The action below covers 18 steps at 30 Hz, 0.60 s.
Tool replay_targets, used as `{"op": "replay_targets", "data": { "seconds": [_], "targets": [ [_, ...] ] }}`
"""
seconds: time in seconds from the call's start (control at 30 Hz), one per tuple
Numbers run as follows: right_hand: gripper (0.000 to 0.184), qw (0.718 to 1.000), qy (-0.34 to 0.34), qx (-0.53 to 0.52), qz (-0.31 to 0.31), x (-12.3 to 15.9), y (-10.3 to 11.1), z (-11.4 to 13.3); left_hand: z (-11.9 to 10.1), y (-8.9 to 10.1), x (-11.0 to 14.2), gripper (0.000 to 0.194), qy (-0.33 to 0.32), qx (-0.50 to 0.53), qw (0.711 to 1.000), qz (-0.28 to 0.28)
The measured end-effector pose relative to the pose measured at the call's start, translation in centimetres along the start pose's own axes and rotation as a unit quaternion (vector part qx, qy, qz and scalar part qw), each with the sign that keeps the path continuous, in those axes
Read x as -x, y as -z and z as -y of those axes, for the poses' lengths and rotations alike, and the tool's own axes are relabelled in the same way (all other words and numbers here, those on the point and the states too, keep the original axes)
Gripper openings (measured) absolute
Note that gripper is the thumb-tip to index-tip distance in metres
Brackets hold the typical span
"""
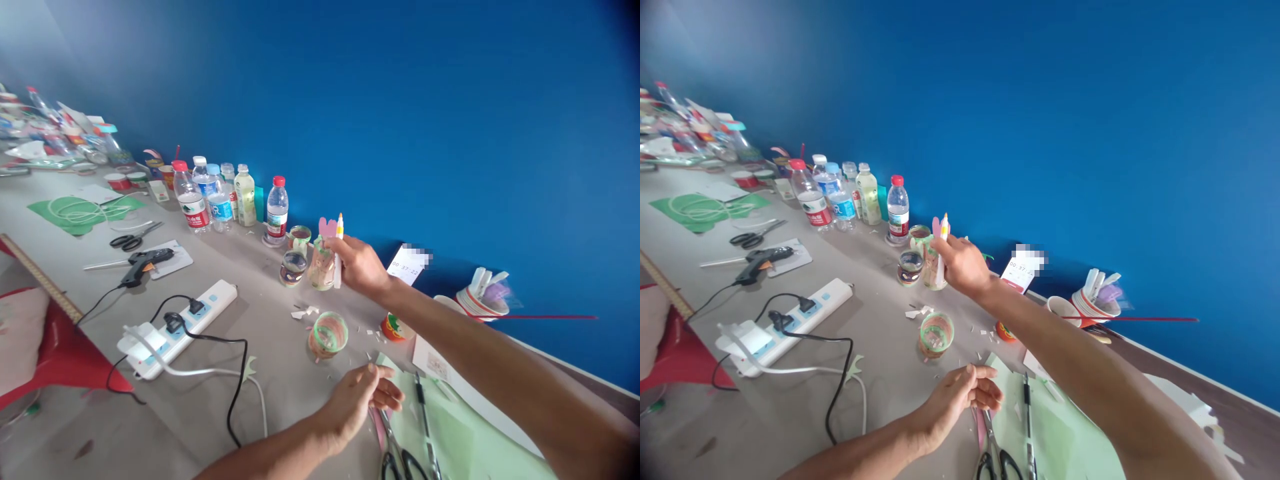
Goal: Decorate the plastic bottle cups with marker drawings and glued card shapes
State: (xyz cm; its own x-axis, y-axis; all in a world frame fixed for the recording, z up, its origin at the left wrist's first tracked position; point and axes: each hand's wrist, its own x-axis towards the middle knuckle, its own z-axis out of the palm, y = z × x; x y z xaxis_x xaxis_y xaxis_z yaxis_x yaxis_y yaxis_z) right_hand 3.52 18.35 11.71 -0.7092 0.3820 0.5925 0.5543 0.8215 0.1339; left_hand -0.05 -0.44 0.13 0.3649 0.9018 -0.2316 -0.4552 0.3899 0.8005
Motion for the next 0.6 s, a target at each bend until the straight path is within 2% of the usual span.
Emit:
{"op": "replay_targets", "data": {
  "seconds": [0.4,0.6],
  "targets": [
    [0.030,0.999,-0.029,0.020,0.019,2.0,-5.8,1.2,0.1,-0.1,-0.2,0.090,-0.002,0.007,1.000,-0.004],
    [0.028,0.999,0.008,0.027,0.035,1.8,-6.8,1.0,-0.2,-0.1,-0.1,0.089,-0.001,0.000,1.000,-0.005]
  ]
}}
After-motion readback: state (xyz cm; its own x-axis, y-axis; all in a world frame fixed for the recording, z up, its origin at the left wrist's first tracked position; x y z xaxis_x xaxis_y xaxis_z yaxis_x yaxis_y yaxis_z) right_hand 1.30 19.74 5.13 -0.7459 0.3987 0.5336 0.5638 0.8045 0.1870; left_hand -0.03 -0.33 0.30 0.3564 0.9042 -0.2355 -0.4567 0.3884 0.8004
